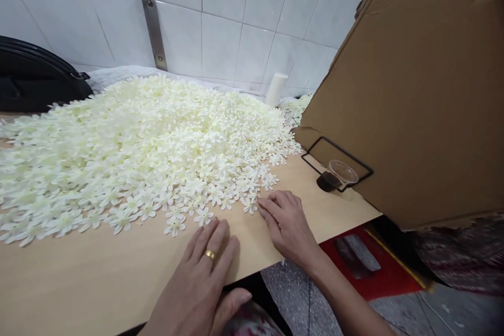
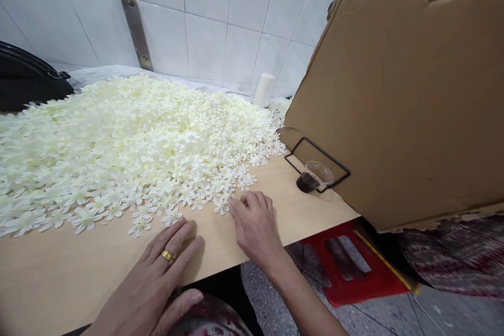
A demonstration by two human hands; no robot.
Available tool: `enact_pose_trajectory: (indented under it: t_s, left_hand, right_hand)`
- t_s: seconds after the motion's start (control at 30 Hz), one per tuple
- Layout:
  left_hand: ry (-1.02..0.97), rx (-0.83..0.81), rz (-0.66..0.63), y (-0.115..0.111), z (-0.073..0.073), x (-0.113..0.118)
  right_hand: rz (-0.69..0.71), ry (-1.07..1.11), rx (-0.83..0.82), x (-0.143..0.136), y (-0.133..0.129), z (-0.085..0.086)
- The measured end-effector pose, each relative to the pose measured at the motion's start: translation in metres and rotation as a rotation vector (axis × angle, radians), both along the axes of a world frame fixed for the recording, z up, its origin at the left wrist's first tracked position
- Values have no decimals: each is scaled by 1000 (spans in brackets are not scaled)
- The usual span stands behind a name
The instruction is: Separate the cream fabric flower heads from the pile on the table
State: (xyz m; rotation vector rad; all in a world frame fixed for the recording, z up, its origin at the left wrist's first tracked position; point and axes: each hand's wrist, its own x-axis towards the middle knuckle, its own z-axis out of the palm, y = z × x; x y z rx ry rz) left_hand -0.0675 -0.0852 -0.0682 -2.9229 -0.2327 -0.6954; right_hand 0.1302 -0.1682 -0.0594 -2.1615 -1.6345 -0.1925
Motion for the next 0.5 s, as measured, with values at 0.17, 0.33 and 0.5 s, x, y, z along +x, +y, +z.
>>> enact_pose_trajectory:
  t_s: [0.17,0.33,0.5]
  left_hand:
    - [-39,133,-4,5,-2,1]
    - [-80,222,-44,14,-12,3]
    - [-103,281,-86,23,-25,3]
  right_hand:
    - [-8,36,-13,-11,1,0]
    - [-87,43,0,-6,4,-4]
    - [-99,51,-8,11,8,-6]
